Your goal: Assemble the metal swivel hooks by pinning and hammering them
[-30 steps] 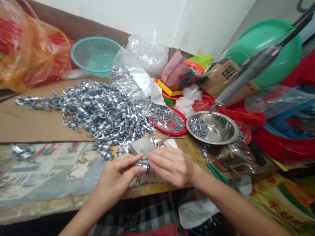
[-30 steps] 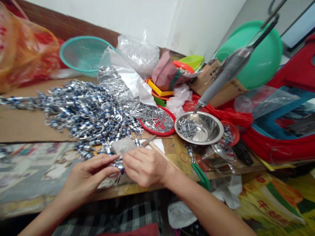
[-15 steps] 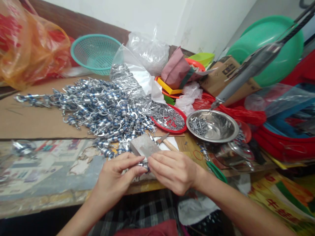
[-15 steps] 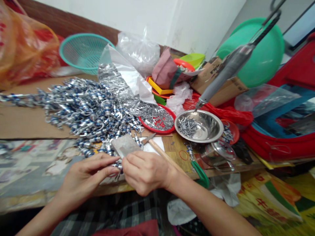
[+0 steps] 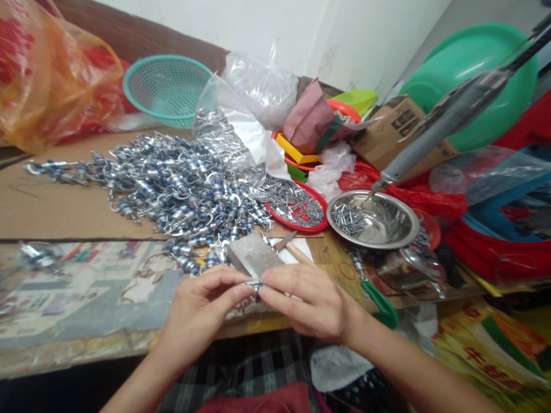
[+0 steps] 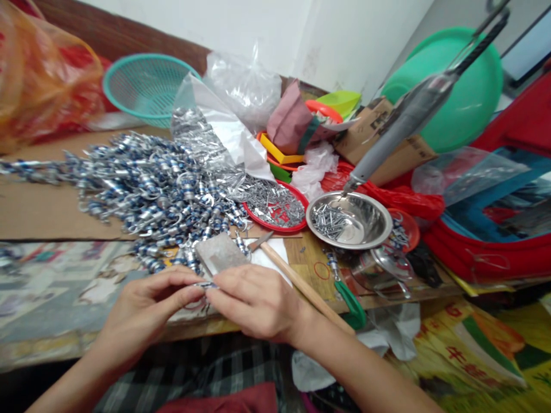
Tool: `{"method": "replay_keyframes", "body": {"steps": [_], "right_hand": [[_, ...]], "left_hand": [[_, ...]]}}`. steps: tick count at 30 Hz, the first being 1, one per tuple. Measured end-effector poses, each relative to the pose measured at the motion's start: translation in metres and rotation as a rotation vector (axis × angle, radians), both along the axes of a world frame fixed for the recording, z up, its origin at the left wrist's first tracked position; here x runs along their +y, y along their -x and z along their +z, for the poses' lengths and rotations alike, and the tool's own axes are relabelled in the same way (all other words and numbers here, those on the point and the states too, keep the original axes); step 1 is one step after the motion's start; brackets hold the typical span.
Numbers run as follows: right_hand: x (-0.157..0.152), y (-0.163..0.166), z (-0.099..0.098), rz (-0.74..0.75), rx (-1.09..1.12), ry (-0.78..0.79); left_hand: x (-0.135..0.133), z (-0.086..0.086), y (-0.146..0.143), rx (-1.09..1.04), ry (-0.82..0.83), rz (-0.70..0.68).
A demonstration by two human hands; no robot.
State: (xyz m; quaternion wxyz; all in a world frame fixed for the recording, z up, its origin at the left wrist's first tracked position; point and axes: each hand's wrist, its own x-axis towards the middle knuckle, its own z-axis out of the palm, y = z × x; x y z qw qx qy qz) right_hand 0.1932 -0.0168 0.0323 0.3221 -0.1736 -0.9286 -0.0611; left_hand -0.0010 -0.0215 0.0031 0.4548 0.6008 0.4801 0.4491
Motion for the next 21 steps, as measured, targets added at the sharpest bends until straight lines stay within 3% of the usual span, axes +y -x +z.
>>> {"method": "replay_keyframes", "body": {"steps": [3, 8, 11, 16, 21], "right_hand": [[-0.009, 0.003, -0.012, -0.134, 0.154, 0.158], [-0.014, 0.006, -0.023, -0.118, 0.141, 0.023], [-0.011, 0.007, -0.023, -0.116, 0.183, 0.024], [-0.009, 0.014, -0.025, -0.129, 0.385, 0.243], [-0.016, 0.022, -0.024, -0.179, 0.561, 0.469]], "left_hand": [[0.000, 0.005, 0.001, -0.076, 0.056, 0.009], [0.000, 0.013, 0.001, -0.029, 0.013, -0.011], [0.001, 0.016, 0.004, 0.030, -0.006, -0.048], [0.001, 0.020, 0.006, -0.049, 0.179, -0.070], [-0.004, 0.015, -0.001, -0.207, 0.326, -0.001]]}}
